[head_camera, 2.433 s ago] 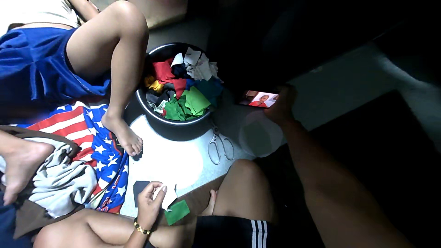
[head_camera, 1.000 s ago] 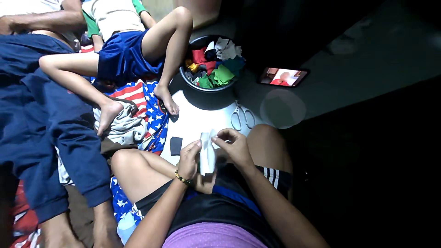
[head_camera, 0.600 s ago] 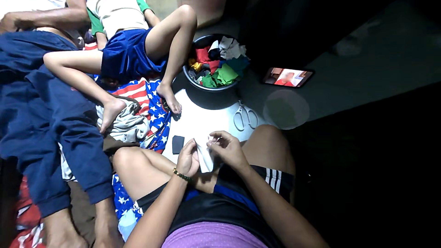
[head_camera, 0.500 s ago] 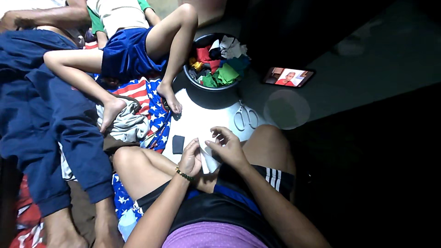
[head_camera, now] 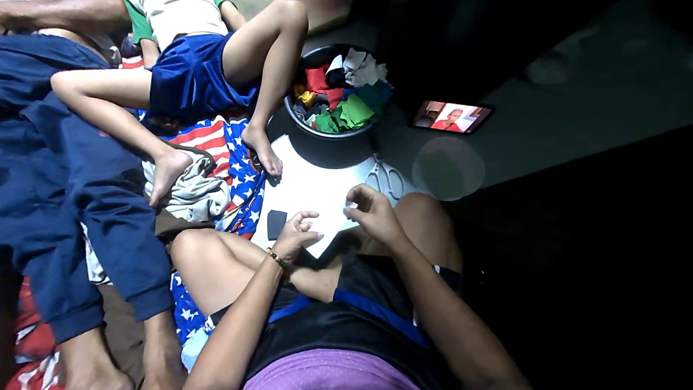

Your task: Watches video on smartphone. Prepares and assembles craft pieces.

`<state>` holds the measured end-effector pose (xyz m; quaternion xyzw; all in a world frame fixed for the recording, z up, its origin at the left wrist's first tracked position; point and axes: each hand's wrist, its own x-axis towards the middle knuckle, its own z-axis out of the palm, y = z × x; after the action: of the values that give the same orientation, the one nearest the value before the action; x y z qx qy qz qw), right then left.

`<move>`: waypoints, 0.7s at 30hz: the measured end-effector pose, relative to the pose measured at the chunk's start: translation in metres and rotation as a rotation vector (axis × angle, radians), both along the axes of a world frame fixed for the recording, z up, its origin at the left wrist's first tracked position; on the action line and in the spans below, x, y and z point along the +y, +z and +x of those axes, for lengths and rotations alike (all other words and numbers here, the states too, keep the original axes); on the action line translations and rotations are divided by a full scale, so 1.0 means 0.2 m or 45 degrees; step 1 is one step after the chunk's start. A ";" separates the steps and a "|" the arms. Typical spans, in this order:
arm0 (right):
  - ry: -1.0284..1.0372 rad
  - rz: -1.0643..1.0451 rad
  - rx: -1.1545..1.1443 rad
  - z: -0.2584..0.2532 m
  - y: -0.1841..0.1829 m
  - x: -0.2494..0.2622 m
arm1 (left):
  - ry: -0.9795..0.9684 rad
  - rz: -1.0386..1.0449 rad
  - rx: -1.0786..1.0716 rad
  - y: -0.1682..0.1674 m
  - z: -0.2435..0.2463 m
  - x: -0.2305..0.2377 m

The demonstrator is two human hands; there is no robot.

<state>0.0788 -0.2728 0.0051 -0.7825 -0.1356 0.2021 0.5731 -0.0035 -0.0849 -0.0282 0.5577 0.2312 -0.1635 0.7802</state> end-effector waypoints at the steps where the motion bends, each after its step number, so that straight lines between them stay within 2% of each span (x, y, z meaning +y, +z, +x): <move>1: 0.026 -0.067 0.027 0.03 -0.02 0.00 | 0.022 0.051 0.032 0.00 0.03 0.01; 6: 0.027 -0.267 -0.004 0.22 -0.17 0.05 | 0.001 0.527 0.006 -0.10 0.24 0.09; 9: 0.018 -0.492 0.043 0.30 -0.26 0.11 | 0.005 0.771 0.048 -0.18 0.33 0.12; 11: 0.021 -0.608 0.106 0.33 -0.34 0.10 | 0.068 0.798 0.116 -0.21 0.35 0.11; 14: -0.059 -0.617 0.152 0.34 -0.39 0.10 | 0.166 0.763 0.120 -0.23 0.32 0.11; 21: -0.378 -0.371 0.482 0.37 -0.36 0.04 | 0.290 0.645 0.050 -0.30 0.28 0.13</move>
<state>0.1520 -0.2638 -0.0667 -0.8162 0.1205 0.2758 0.4931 0.0527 -0.0588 -0.0875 0.7023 0.3409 -0.0225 0.6246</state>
